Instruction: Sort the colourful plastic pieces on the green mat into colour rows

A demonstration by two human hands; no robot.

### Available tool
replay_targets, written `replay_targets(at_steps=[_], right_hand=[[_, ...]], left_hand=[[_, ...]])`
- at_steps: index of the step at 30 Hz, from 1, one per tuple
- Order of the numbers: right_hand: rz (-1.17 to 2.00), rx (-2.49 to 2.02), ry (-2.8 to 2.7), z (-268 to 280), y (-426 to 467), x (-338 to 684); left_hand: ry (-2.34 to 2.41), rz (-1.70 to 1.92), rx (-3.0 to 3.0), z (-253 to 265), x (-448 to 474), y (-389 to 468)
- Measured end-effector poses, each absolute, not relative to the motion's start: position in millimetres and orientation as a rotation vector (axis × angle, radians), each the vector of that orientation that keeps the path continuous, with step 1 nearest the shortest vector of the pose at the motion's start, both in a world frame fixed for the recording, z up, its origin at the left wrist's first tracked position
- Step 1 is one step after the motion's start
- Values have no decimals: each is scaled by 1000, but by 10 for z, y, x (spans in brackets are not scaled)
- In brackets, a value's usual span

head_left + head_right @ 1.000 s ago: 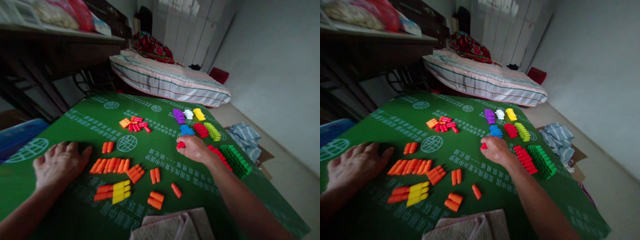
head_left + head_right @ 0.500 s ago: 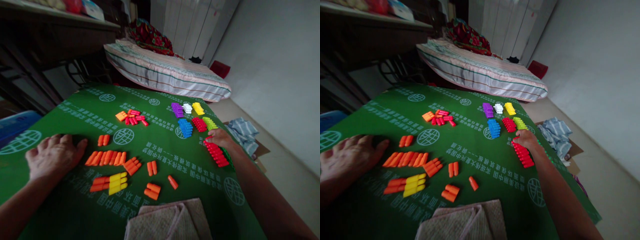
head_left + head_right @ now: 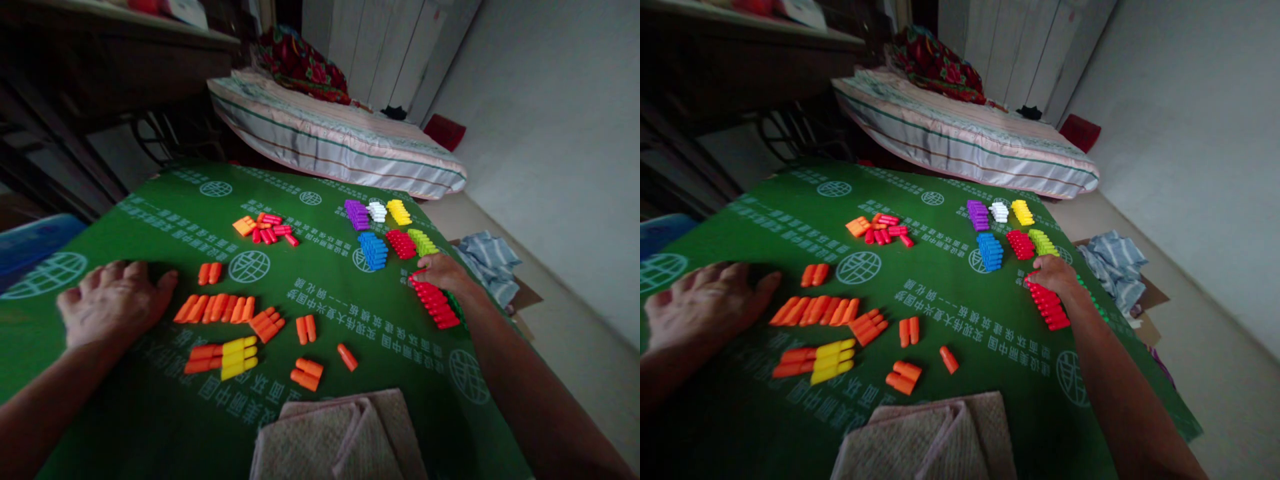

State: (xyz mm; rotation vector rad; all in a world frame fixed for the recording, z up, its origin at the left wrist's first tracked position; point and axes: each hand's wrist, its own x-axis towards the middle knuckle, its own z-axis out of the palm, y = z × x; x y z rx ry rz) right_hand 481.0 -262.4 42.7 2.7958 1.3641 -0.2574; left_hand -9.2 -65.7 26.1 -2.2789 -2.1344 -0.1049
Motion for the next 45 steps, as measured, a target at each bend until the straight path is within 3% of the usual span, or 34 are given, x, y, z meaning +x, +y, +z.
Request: replay_targets(at_steps=[19,29,39,45], right_hand=[[-294,2743,1394,474,-2601,4807],[-150,2801,1375,521,-2606,4789],[-86,2984,1452,844,-2592,4540],[-383,2907,1939,772,-2419,4205]], left_hand=[[-2128,-116,-2284,252,-92,-638],[-2138,-107,-2279,231,-96,-614],[-2094,-121,-2279,186,-147,-611],[-2083,-176,-2296,224,-144,-685]])
